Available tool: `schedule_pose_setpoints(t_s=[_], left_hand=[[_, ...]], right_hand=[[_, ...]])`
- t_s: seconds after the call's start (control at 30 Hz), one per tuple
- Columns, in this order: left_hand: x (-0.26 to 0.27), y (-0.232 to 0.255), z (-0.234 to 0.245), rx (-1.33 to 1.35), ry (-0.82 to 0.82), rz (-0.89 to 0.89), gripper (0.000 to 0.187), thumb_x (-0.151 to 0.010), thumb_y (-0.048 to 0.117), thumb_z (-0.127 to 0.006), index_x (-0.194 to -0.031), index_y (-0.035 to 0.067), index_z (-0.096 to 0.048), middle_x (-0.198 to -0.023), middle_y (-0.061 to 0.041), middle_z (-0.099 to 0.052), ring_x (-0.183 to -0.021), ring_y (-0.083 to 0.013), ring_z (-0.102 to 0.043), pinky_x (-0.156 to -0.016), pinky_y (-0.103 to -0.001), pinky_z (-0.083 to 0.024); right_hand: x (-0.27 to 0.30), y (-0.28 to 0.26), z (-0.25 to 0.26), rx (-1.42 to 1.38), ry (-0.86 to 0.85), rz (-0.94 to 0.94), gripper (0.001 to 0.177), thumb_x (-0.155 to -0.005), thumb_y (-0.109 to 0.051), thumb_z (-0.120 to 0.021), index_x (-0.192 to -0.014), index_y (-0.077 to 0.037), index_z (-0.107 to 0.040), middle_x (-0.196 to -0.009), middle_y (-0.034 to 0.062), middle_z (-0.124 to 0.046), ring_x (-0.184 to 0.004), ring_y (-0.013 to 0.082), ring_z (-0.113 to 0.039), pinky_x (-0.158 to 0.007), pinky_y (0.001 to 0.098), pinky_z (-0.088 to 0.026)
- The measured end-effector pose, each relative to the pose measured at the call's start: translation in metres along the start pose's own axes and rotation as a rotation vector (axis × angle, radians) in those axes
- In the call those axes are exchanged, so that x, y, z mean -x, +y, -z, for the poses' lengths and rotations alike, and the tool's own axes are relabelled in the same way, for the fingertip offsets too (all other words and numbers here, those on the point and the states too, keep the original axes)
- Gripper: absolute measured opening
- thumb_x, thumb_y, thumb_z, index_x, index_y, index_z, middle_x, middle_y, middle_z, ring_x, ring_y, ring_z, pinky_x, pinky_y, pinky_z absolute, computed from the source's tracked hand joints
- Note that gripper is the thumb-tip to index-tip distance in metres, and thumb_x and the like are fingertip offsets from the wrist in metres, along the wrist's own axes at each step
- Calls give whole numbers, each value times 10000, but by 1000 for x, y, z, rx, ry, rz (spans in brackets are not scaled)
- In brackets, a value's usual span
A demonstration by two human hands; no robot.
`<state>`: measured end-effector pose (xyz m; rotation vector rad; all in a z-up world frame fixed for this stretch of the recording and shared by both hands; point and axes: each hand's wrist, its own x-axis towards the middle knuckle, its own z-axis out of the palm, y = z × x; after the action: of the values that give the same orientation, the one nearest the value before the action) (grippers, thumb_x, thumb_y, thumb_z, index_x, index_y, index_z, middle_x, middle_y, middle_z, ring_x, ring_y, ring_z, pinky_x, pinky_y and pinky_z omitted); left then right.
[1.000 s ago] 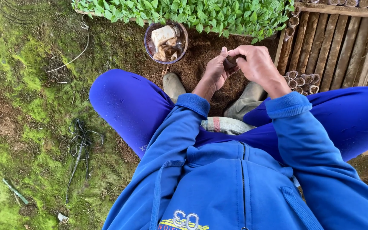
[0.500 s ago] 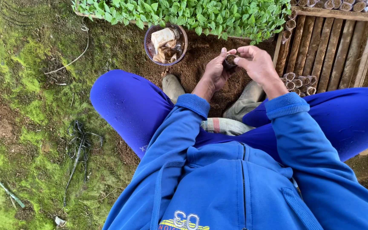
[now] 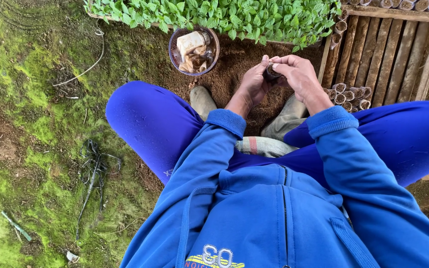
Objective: The person sits cross-legged on the ground and fills small biodegradable seedling pots with soil from a nearby pile. They press the soil down into each pot and place the filled pots into a wooden tray next to them.
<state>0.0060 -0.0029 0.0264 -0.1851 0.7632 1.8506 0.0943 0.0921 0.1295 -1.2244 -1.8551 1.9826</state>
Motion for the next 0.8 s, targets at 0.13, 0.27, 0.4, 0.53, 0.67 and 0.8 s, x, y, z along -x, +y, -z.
schedule_pose_setpoints(t_s=[0.13, 0.27, 0.4, 0.53, 0.67, 0.8], left_hand=[[-6, -8, 8, -9, 8, -1, 513, -1039, 430, -641, -1300, -11, -639, -1112, -91, -731, -904, -238, -729, -795, -503, -691], [-13, -12, 14, -27, -9, -9, 490, -1044, 425, -634, -1285, -1, -655, -1067, -107, -737, -881, -237, -732, -771, -484, -699], [-7, -7, 9, 0, -13, -22, 475, -1046, 399, -637, -1265, -21, -660, -1051, -98, -743, -872, -216, -732, -778, -489, -694], [-11, -8, 15, -29, -23, -17, 454, -1046, 413, -622, -1243, 8, -683, -1032, -108, -763, -870, -234, -755, -780, -476, -696], [-16, -12, 21, -53, -30, -29, 439, -1044, 426, -624, -1227, 33, -698, -1001, -78, -769, -833, -196, -747, -756, -453, -696], [-7, -9, 15, -52, -18, -3, 440, -1061, 409, -602, -1263, 25, -681, -1004, -68, -756, -814, -148, -723, -761, -441, -687]], right_hand=[[-6, 13, -1, 8, 9, 17, 212, -885, -188, -808, -1064, -97, -739, -873, 35, -695, -788, 80, -697, -635, 261, -670], [-5, 15, -3, 42, 21, 61, 199, -877, -138, -804, -1062, -95, -743, -869, 39, -678, -799, 85, -685, -643, 263, -663], [2, 9, -4, 16, 1, 68, 205, -905, -161, -793, -1085, -84, -732, -922, 46, -684, -847, 79, -661, -675, 250, -649], [5, 3, -9, -55, -11, 5, 207, -881, -198, -786, -1046, -87, -730, -994, 25, -713, -859, 53, -647, -695, 219, -634], [5, 6, -10, 45, -4, 63, 249, -864, -201, -830, -1068, -107, -724, -915, -23, -656, -839, 20, -620, -653, 136, -594], [-6, 28, -5, 77, 7, 146, 240, -849, -154, -865, -1040, -99, -731, -1077, 31, -719, -875, 34, -620, -706, 169, -594]])
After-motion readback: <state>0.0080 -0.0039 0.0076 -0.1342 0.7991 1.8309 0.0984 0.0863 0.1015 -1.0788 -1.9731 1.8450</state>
